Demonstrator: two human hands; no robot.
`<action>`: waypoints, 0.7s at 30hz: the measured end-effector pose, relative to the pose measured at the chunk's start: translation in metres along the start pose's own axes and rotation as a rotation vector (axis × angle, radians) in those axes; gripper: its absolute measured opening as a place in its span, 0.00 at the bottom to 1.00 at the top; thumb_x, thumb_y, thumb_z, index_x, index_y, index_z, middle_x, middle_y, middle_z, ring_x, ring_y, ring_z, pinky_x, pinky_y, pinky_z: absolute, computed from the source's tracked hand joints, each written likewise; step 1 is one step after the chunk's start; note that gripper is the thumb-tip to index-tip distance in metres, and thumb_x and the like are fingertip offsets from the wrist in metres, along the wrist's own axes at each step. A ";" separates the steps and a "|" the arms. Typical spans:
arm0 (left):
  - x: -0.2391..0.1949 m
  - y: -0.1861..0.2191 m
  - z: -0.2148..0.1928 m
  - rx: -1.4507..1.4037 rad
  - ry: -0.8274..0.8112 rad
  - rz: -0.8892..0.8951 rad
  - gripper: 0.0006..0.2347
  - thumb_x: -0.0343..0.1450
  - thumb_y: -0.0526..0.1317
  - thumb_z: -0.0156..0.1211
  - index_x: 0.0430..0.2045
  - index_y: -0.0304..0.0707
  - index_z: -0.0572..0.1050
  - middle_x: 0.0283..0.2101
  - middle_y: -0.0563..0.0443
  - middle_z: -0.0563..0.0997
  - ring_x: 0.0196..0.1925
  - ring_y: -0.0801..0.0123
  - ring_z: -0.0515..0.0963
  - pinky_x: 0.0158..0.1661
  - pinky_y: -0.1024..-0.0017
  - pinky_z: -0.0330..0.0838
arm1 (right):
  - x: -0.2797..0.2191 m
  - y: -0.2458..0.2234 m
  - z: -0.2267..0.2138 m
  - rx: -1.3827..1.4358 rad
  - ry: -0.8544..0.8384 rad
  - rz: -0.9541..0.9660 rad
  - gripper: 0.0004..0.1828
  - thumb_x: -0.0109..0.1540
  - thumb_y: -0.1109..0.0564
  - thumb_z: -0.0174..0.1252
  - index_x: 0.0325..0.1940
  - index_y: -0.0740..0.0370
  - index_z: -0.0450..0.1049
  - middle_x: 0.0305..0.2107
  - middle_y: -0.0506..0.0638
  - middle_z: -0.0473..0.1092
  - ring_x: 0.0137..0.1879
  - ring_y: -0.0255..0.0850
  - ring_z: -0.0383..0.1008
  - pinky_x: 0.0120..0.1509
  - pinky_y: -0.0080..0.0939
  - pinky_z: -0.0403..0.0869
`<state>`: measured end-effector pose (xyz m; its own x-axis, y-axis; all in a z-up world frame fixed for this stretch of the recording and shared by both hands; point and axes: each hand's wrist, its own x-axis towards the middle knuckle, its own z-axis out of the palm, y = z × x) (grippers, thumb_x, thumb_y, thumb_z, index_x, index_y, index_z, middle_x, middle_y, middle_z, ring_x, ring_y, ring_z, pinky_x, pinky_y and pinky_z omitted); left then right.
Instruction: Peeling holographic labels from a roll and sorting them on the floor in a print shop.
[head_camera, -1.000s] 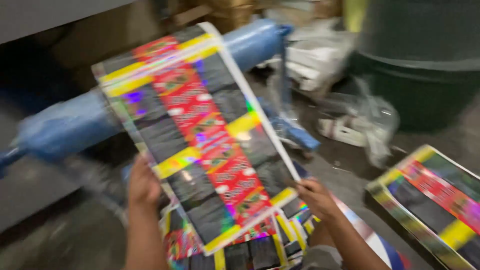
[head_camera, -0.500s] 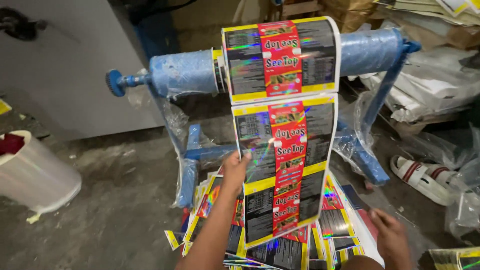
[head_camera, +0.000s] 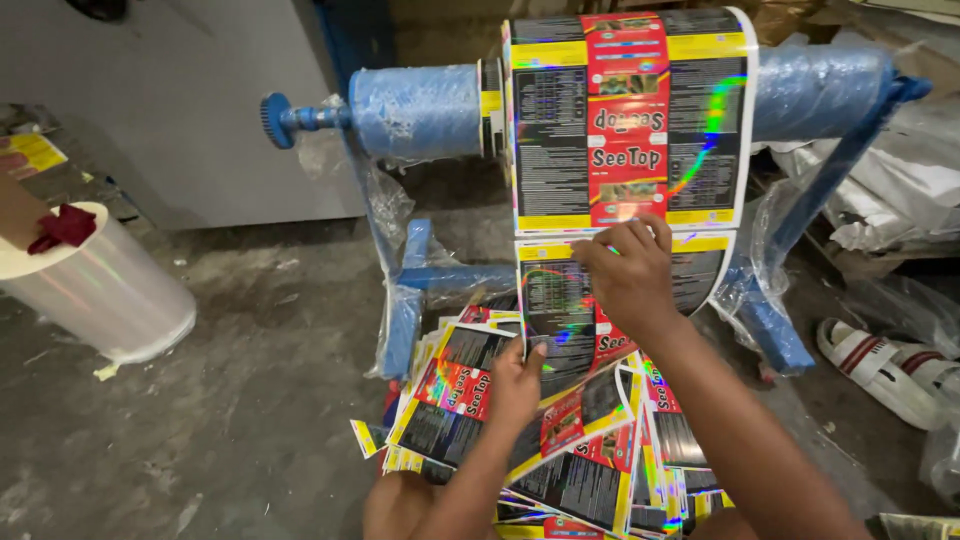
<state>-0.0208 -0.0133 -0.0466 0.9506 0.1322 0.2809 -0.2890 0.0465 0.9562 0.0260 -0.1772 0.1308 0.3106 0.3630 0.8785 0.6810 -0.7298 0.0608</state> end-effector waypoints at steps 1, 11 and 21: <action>-0.005 0.009 0.001 -0.068 -0.019 0.045 0.11 0.76 0.38 0.56 0.47 0.29 0.78 0.39 0.50 0.84 0.40 0.77 0.77 0.44 0.73 0.71 | 0.007 -0.001 0.006 0.005 -0.027 -0.040 0.08 0.59 0.61 0.68 0.41 0.53 0.81 0.32 0.45 0.70 0.45 0.43 0.72 0.66 0.52 0.63; -0.021 0.017 0.001 0.113 0.041 0.021 0.08 0.75 0.36 0.58 0.44 0.31 0.79 0.37 0.49 0.86 0.37 0.74 0.82 0.42 0.71 0.75 | 0.012 -0.001 0.013 -0.078 -0.140 -0.103 0.09 0.57 0.64 0.66 0.36 0.51 0.83 0.32 0.44 0.71 0.47 0.43 0.72 0.72 0.55 0.60; -0.025 0.018 0.003 0.015 0.021 -0.027 0.08 0.76 0.36 0.57 0.43 0.30 0.79 0.34 0.50 0.84 0.34 0.76 0.76 0.38 0.73 0.73 | 0.010 0.003 0.011 -0.204 -0.204 -0.140 0.09 0.58 0.64 0.63 0.37 0.51 0.83 0.33 0.44 0.70 0.50 0.41 0.72 0.75 0.58 0.57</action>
<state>-0.0495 -0.0186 -0.0359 0.9553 0.1517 0.2536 -0.2617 0.0356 0.9645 0.0380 -0.1696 0.1345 0.3640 0.5617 0.7430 0.5860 -0.7581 0.2860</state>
